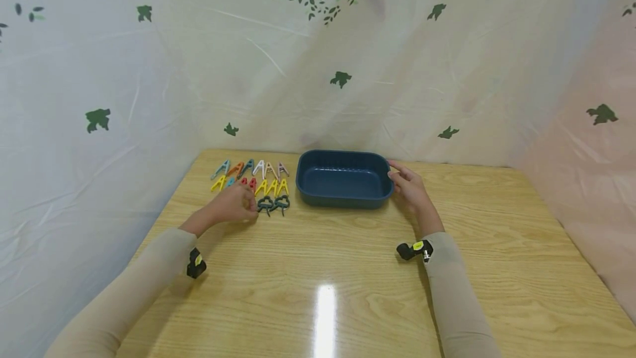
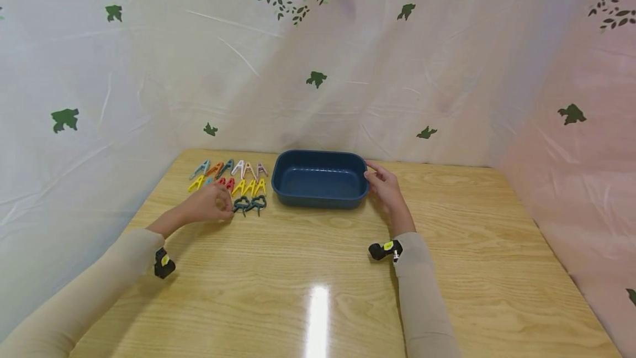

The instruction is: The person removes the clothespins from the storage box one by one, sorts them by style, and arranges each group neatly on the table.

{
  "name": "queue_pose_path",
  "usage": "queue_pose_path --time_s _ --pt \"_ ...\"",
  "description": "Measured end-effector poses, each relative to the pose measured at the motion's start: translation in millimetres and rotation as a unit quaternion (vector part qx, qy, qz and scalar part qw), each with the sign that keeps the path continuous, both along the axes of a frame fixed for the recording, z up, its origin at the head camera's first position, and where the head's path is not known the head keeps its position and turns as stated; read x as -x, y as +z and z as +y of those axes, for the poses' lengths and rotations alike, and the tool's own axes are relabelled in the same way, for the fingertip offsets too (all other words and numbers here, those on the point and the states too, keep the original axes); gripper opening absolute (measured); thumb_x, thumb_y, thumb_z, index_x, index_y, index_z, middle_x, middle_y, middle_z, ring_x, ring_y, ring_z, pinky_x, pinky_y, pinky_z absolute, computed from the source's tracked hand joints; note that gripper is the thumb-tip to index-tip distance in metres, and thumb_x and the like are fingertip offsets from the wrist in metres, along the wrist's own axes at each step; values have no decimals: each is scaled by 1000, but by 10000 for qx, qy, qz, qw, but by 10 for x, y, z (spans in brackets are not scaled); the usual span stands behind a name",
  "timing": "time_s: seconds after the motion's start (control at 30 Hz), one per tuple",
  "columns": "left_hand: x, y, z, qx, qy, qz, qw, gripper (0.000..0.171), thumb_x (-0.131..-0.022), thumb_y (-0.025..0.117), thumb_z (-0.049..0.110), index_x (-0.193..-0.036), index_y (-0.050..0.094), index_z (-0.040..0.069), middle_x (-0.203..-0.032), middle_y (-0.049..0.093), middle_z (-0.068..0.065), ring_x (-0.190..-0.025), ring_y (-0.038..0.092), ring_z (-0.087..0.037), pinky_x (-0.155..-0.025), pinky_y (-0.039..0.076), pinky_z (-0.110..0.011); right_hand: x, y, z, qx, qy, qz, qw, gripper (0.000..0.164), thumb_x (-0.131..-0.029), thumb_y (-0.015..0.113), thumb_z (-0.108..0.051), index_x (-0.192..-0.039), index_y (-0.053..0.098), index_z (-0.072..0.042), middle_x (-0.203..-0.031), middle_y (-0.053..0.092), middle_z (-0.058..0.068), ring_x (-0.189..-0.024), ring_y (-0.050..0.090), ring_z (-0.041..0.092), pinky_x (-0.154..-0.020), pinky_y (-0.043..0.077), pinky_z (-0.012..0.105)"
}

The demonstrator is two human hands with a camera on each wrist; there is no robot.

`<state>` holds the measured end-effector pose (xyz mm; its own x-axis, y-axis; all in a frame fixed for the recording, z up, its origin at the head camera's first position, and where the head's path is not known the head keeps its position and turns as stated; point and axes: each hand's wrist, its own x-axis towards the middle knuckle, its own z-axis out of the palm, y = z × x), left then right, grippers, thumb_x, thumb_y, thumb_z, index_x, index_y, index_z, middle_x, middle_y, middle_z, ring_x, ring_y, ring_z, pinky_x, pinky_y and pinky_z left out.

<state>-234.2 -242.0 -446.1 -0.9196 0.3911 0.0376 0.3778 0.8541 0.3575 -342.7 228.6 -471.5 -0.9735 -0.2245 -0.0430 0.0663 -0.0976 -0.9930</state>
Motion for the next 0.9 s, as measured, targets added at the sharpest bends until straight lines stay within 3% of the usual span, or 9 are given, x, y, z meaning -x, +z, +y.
queue_pose_path --time_s 0.27,0.43,0.6,0.73,0.9 --pt "-8 18 9 -122 66 -96 9999 14 -79 82 21 -70 72 19 -94 73 -1 -104 66 -29 -104 44 -57 0 -5 -3 27 3 16 10000 55 -104 57 -13 -154 40 1 -97 67 -4 -81 66 3 -72 54 15" --pt "-1 29 12 -198 85 -129 9997 15 -81 83 24 -71 73 18 -87 72 2 -93 66 -23 -104 44 -58 -7 2 -1 -11 -13 -9 10000 55 -103 58 -14 -154 40 0 -95 67 -5 -77 64 2 -70 53 14" --pt "25 21 12 -208 60 36 9998 17 -83 82 26 -72 72 17 -81 71 3 -83 62 -17 -99 45 -55 -16 8 -11 -99 -42 7 9999 55 -103 58 -15 -154 41 -1 -95 65 -6 -77 62 1 -70 51 14" --pt "50 8 20 -257 100 175 9995 17 -84 81 26 -72 73 17 -83 71 3 -85 61 -19 -92 48 -50 -14 10 -12 -98 -30 -19 9999 54 -104 57 -14 -154 41 -1 -96 64 -5 -79 62 1 -71 52 13" --pt "71 2 58 -323 40 307 9990 16 -85 80 26 -73 74 16 -82 72 3 -91 60 -23 -91 47 -49 4 10 0 -163 -61 -68 9998 55 -104 57 -15 -154 40 -2 -98 62 -4 -77 60 1 -70 51 14"
